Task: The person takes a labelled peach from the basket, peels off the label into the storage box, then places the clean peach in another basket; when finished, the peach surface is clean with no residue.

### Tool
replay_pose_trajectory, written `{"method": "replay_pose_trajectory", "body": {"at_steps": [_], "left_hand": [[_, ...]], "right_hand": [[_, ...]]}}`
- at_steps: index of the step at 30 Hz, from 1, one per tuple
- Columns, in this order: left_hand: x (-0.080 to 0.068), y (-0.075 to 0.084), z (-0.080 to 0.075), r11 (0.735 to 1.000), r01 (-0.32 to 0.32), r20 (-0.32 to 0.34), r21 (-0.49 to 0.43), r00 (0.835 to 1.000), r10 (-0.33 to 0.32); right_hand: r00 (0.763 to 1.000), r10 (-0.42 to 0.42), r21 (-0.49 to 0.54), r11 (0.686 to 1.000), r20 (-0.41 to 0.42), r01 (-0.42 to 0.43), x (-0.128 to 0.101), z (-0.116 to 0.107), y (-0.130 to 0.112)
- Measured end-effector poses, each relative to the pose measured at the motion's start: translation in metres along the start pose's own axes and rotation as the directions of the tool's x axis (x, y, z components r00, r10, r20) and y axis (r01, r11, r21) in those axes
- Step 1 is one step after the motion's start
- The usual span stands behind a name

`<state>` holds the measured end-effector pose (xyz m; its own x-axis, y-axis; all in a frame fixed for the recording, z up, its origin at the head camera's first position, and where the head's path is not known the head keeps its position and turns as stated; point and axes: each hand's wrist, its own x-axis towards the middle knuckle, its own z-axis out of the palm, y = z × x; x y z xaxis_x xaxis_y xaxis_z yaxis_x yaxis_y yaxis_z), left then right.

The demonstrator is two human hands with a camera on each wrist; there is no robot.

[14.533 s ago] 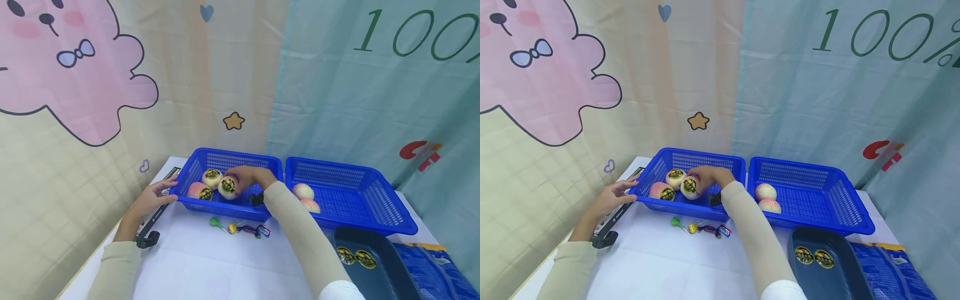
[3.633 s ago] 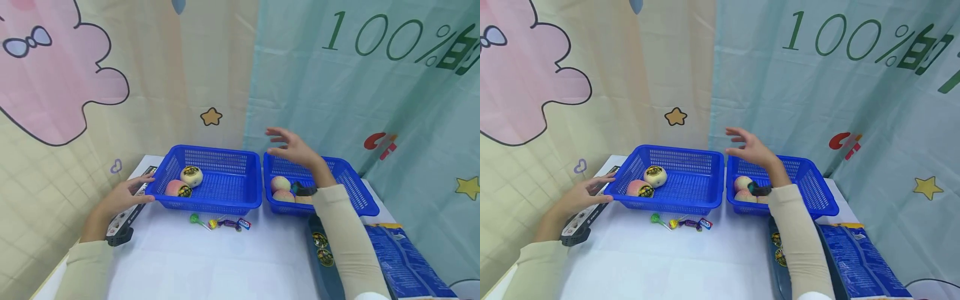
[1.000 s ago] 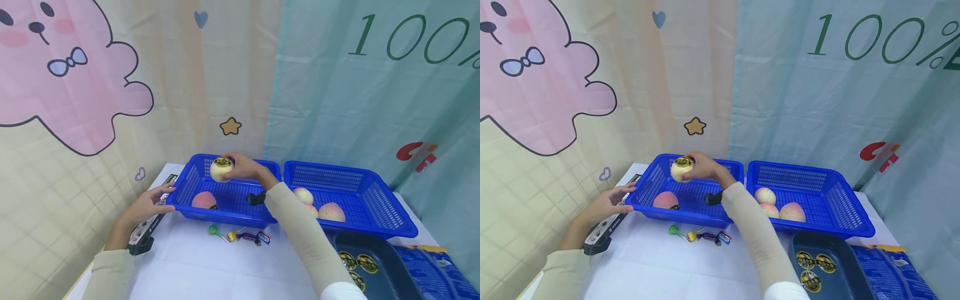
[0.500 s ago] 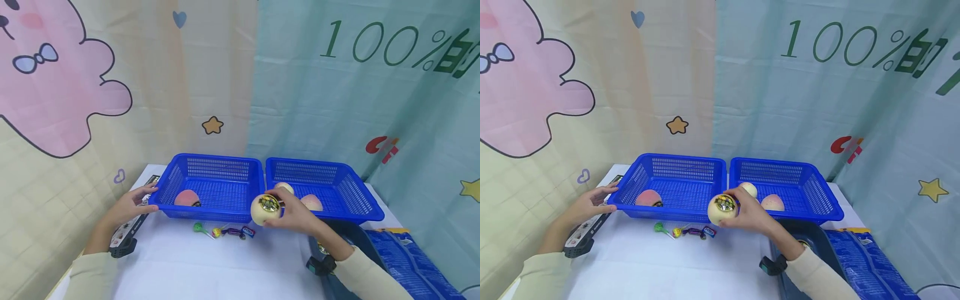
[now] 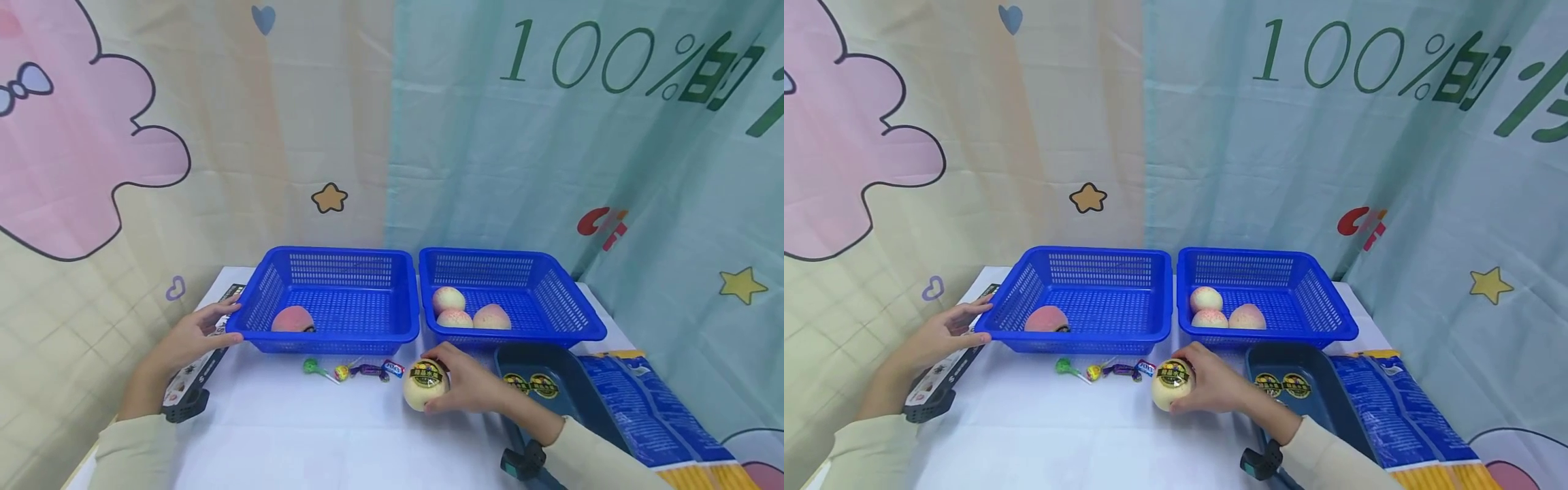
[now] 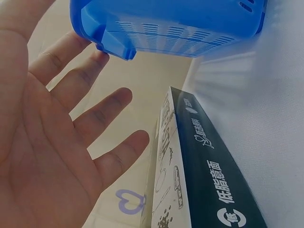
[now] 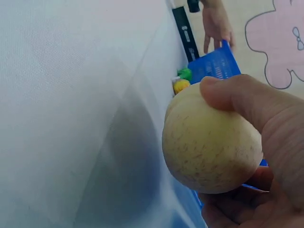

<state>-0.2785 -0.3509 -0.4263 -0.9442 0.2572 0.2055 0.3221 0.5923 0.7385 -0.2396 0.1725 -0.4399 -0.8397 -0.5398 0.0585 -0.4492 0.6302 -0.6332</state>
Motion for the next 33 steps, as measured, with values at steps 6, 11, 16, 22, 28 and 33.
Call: {"method": "replay_pose_trajectory", "body": {"at_steps": [6,11,16,22,28,33], "left_hand": [[0.000,-0.001,0.000,1.000,-0.007,-0.002,-0.005,1.000,0.007],[-0.001,0.004,-0.002,1.000,-0.030,-0.006,0.001,1.000,0.030],[-0.004,0.022,-0.008,0.993,-0.023,-0.006,0.114,1.000,0.023],[-0.006,0.061,-0.004,0.977,-0.043,-0.015,0.207,0.999,0.047],[-0.001,0.122,0.051,0.941,-0.325,0.108,0.092,0.943,0.315],[0.009,0.163,0.151,0.935,-0.308,0.325,-0.172,0.879,0.350]], "right_hand": [[0.996,0.027,-0.047,0.999,0.084,-0.023,0.004,0.009,0.002],[0.990,0.051,-0.043,0.998,0.135,-0.045,0.000,0.003,-0.001],[0.984,0.071,-0.008,0.997,0.165,-0.070,-0.003,-0.006,-0.005],[0.982,0.072,-0.015,0.997,0.175,-0.070,-0.005,-0.008,-0.007],[0.990,0.067,0.001,0.998,0.121,-0.068,-0.010,-0.028,-0.010],[0.998,0.024,0.060,0.998,0.063,-0.028,-0.013,-0.044,-0.012]]}}
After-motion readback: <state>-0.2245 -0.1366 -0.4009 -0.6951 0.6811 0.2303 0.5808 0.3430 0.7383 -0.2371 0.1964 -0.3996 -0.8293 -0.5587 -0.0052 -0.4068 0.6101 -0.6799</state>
